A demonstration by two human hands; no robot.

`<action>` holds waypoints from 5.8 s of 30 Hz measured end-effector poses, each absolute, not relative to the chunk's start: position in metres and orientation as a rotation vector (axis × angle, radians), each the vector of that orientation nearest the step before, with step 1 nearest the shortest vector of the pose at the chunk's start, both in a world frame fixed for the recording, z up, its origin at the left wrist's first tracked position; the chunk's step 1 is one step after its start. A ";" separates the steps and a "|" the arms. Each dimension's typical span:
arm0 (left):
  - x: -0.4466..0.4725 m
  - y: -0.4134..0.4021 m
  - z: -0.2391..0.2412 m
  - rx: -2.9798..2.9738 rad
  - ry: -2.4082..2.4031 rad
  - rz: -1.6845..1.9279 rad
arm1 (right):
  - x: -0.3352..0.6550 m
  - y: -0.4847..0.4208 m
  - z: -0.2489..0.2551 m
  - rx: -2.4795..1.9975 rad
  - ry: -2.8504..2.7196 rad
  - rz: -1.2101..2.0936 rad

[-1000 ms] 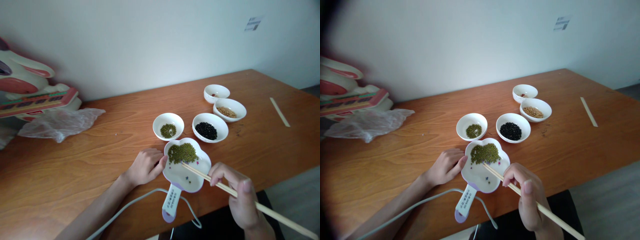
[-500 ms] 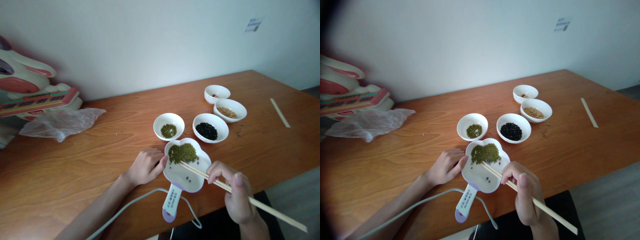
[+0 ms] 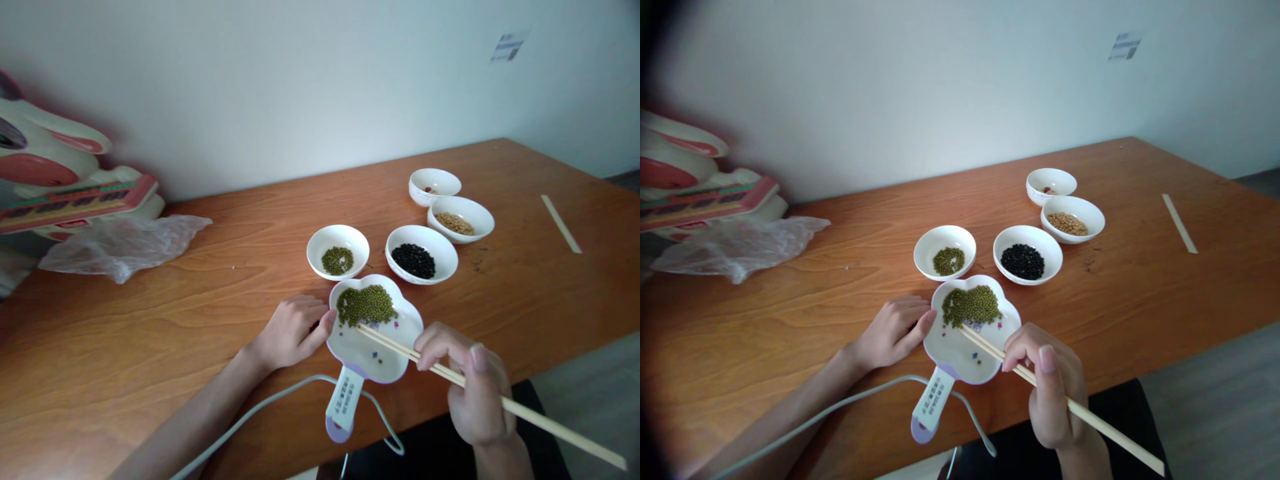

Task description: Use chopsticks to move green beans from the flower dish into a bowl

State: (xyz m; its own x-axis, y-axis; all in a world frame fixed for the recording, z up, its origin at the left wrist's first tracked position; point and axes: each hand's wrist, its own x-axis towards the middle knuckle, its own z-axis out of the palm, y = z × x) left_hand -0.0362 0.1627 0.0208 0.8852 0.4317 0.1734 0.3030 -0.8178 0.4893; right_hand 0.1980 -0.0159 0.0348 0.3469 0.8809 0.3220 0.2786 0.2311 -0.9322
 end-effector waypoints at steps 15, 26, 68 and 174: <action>-0.035 0.162 0.022 2.565 0.524 0.379 | 0.182 0.056 0.071 -1.278 -0.921 0.395; -0.037 0.163 0.019 2.566 0.530 0.376 | 0.218 -0.033 0.084 -1.514 -1.239 0.513; -0.037 0.162 0.023 2.531 0.533 0.363 | 0.199 -0.023 0.091 -1.729 -1.224 0.475; -0.041 0.044 0.017 2.008 1.283 0.907 | 0.269 0.000 -0.046 -1.156 -0.811 1.120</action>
